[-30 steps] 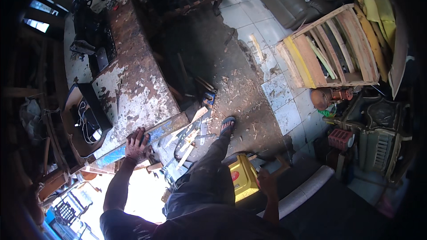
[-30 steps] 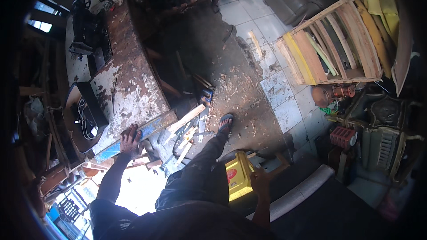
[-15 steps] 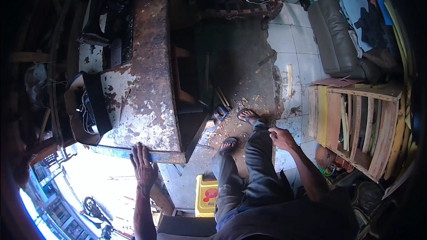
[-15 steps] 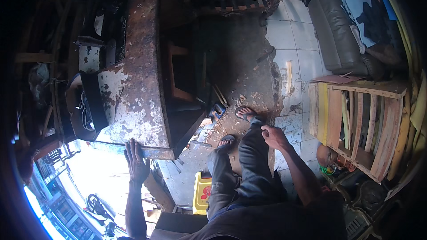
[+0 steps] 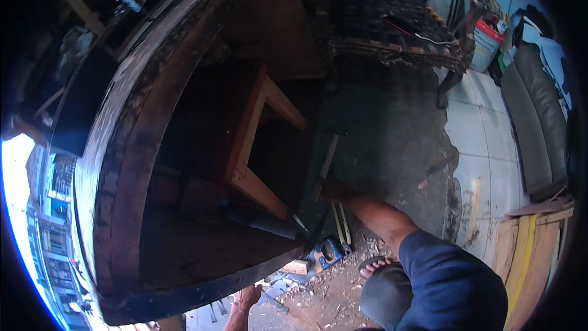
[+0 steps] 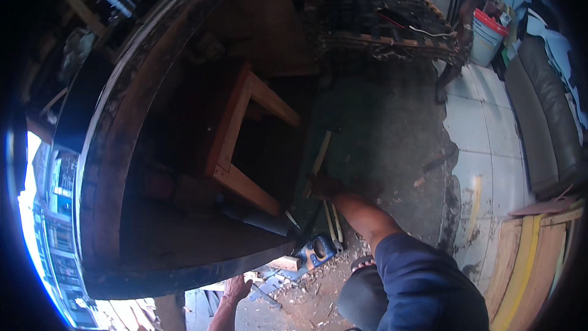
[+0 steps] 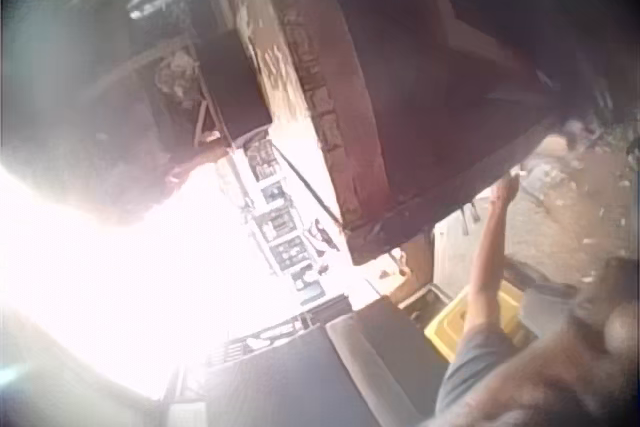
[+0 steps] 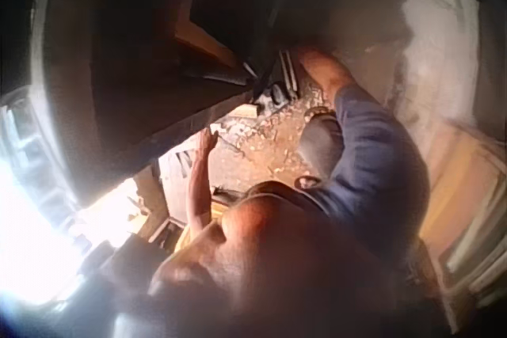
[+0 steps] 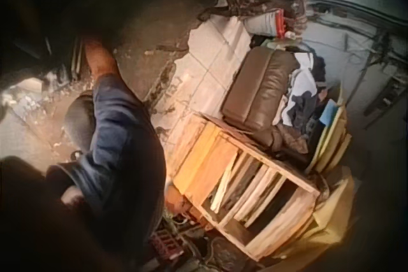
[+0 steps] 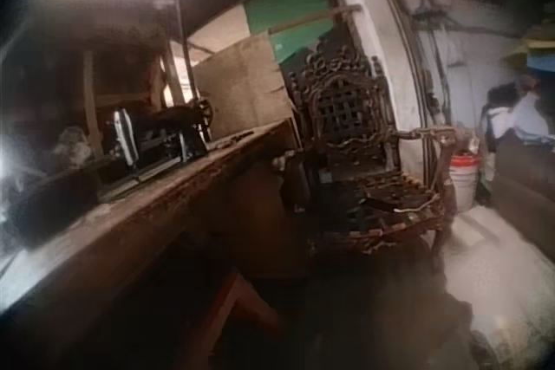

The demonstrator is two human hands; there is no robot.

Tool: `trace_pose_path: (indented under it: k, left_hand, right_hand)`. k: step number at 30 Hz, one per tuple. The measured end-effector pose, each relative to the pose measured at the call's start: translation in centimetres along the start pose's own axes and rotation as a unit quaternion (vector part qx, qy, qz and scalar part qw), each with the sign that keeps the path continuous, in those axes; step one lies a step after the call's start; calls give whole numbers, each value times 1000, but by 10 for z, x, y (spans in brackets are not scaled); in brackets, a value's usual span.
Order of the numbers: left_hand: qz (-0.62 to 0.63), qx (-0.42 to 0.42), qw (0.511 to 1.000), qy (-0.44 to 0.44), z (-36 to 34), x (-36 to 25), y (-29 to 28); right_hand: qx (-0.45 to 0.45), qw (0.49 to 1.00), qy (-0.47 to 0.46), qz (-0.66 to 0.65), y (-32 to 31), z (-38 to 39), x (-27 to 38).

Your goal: The person selects a piece of wood from a pile, sits on the floor, and uses a hammer to split the wood into smaller pieces. The person then stacks the split pieces with other wood.

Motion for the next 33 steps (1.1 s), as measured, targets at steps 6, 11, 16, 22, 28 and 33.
trace_pose_path:
  k: [6,11,16,22,28,33]
  left_hand:
    - [-178,-73,972,134,-102,-15,61]
    - [-210,-87,962,152,-74,-11,89]
    - [-268,-130,950,93,-26,15,124]
    - [-122,-162,979,38,40,-24,95]
    - [209,-249,916,-234,171,-57,106]
    - [300,-175,831,-434,258,-63,201]
  right_hand:
    - [9,987,-37,156,34,-58,-42]
    - [-106,986,65,113,21,0,-42]
    - [-185,981,48,45,-28,37,-67]
    - [-251,963,-9,-100,-71,136,-78]
    - [-138,978,-44,-147,-29,267,-73]
    - [83,988,-104,-74,39,308,-46]
Point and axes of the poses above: each hand's wrist, its own z-axis away from the middle knuckle, its own y-axis out of the palm, x = y × z, the point moved 9 cm from there along -z, towards the middle knuckle, and after that the axes turned 6 degrees about -x, right-handed, at the moved point
